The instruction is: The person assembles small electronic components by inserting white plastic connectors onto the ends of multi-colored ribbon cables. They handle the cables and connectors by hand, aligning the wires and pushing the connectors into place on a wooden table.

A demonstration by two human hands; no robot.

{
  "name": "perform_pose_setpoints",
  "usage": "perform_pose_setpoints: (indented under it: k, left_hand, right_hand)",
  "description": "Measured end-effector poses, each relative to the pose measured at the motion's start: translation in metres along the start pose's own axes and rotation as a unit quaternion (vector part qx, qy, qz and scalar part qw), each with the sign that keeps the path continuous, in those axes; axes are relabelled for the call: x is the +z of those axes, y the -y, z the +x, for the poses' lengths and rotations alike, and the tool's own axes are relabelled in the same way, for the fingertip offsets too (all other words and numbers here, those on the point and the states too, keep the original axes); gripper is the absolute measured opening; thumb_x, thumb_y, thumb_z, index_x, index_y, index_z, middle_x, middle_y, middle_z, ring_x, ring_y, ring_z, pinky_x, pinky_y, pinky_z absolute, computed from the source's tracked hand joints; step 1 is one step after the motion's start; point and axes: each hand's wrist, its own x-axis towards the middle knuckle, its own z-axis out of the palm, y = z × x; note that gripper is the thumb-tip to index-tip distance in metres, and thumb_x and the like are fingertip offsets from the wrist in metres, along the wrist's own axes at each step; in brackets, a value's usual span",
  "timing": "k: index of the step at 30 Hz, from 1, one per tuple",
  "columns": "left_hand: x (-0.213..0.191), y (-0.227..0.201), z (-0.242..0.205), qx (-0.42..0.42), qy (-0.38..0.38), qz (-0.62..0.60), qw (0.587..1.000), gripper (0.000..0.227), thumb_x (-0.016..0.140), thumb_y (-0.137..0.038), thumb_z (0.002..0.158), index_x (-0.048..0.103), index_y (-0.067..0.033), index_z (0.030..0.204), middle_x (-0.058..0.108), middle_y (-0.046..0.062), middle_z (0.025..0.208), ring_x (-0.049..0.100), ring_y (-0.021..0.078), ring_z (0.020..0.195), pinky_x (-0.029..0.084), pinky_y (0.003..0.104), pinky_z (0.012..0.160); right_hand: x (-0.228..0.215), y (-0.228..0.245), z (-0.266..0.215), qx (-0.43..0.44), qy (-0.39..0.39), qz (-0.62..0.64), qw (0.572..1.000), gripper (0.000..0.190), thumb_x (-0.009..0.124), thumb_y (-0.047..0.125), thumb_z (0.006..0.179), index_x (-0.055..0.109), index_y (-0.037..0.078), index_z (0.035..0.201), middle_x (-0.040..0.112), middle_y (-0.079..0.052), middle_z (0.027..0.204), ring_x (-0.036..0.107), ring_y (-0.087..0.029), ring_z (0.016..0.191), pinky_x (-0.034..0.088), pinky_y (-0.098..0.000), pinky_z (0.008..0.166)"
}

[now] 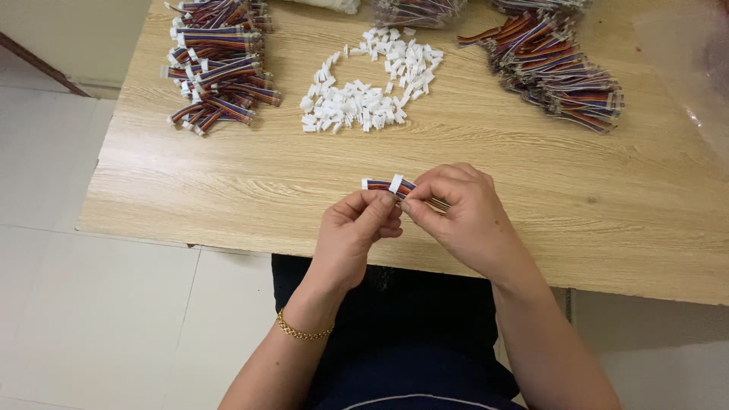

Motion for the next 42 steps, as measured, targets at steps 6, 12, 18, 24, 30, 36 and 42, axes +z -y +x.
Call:
perform_pose_setpoints:
  k: [6, 12, 18, 24, 30, 36, 42]
  left_hand:
    - [-0.004, -0.007, 0.000, 0.052, -0.002, 0.111, 0.993, 0.018, 0.070, -0.020, 0.089, 0.070, -0.0014, 0.089, 0.067, 0.009, 0.074, 0.065, 0.0129, 0.068, 0.060, 0.026, 0.066]
    - [-0.005, -0.030, 0.002, 0.066, 0.043, 0.114, 0.990, 0.030, 0.065, -0.019, 0.092, 0.064, 0.0023, 0.114, 0.066, 0.010, 0.089, 0.064, 0.0111, 0.075, 0.059, 0.027, 0.071]
    - [-0.016, -0.009, 0.016, 0.028, 0.050, 0.087, 0.995, 0.023, 0.068, -0.011, 0.089, 0.067, 0.0041, 0.107, 0.067, 0.009, 0.082, 0.069, 0.0141, 0.070, 0.062, 0.027, 0.066]
    - [-0.023, 0.012, 0.020, -0.012, 0.016, -0.001, 1.000, 0.023, 0.061, -0.012, 0.094, 0.062, 0.0034, 0.111, 0.065, 0.009, 0.083, 0.069, 0.0151, 0.069, 0.063, 0.028, 0.064]
    - [-0.018, 0.012, 0.009, -0.054, 0.033, -0.060, 0.996, 0.023, 0.058, -0.014, 0.095, 0.058, 0.0010, 0.113, 0.061, 0.006, 0.083, 0.068, 0.0133, 0.070, 0.063, 0.028, 0.065]
    - [-0.023, 0.019, 0.007, -0.083, 0.033, -0.076, 0.993, 0.025, 0.060, -0.017, 0.095, 0.058, -0.0010, 0.114, 0.063, 0.007, 0.082, 0.069, 0.0144, 0.070, 0.064, 0.029, 0.065]
    - [-0.020, 0.015, 0.004, -0.090, 0.037, -0.082, 0.992, 0.025, 0.061, -0.018, 0.094, 0.059, -0.0008, 0.113, 0.064, 0.007, 0.080, 0.068, 0.0136, 0.069, 0.064, 0.029, 0.063]
  right_hand:
    - [0.001, -0.001, 0.001, 0.004, 0.016, 0.045, 0.999, 0.006, 0.071, 0.012, 0.081, 0.070, 0.012, 0.076, 0.070, -0.008, 0.086, 0.066, -0.034, 0.086, 0.048, -0.0419, 0.079]
    - [-0.002, -0.003, -0.001, -0.005, 0.043, 0.027, 0.999, 0.005, 0.072, 0.015, 0.080, 0.070, 0.015, 0.075, 0.071, -0.004, 0.087, 0.066, -0.029, 0.088, 0.048, -0.0391, 0.081]
    - [-0.006, 0.004, -0.003, -0.023, 0.057, 0.029, 0.998, 0.005, 0.072, 0.014, 0.080, 0.069, 0.013, 0.075, 0.070, -0.008, 0.092, 0.065, -0.034, 0.090, 0.049, -0.0431, 0.081]
    - [-0.008, 0.009, -0.011, -0.027, 0.075, -0.005, 0.997, 0.008, 0.068, 0.025, 0.086, 0.069, 0.023, 0.078, 0.069, 0.004, 0.092, 0.056, -0.026, 0.114, 0.028, -0.0468, 0.102]
    - [0.010, -0.006, -0.016, 0.033, 0.075, -0.129, 0.988, 0.007, 0.068, 0.033, 0.085, 0.068, 0.027, 0.081, 0.071, 0.009, 0.078, 0.058, -0.017, 0.111, 0.021, -0.0525, 0.102]
    - [0.008, -0.001, -0.013, 0.031, 0.061, -0.077, 0.995, 0.014, 0.069, 0.024, 0.084, 0.065, 0.016, 0.073, 0.067, -0.004, 0.065, 0.066, -0.031, 0.076, 0.047, -0.0435, 0.071]
    - [0.009, -0.001, -0.011, 0.054, 0.053, -0.088, 0.993, 0.016, 0.069, 0.025, 0.083, 0.066, 0.017, 0.070, 0.066, -0.001, 0.063, 0.065, -0.028, 0.075, 0.047, -0.0399, 0.069]
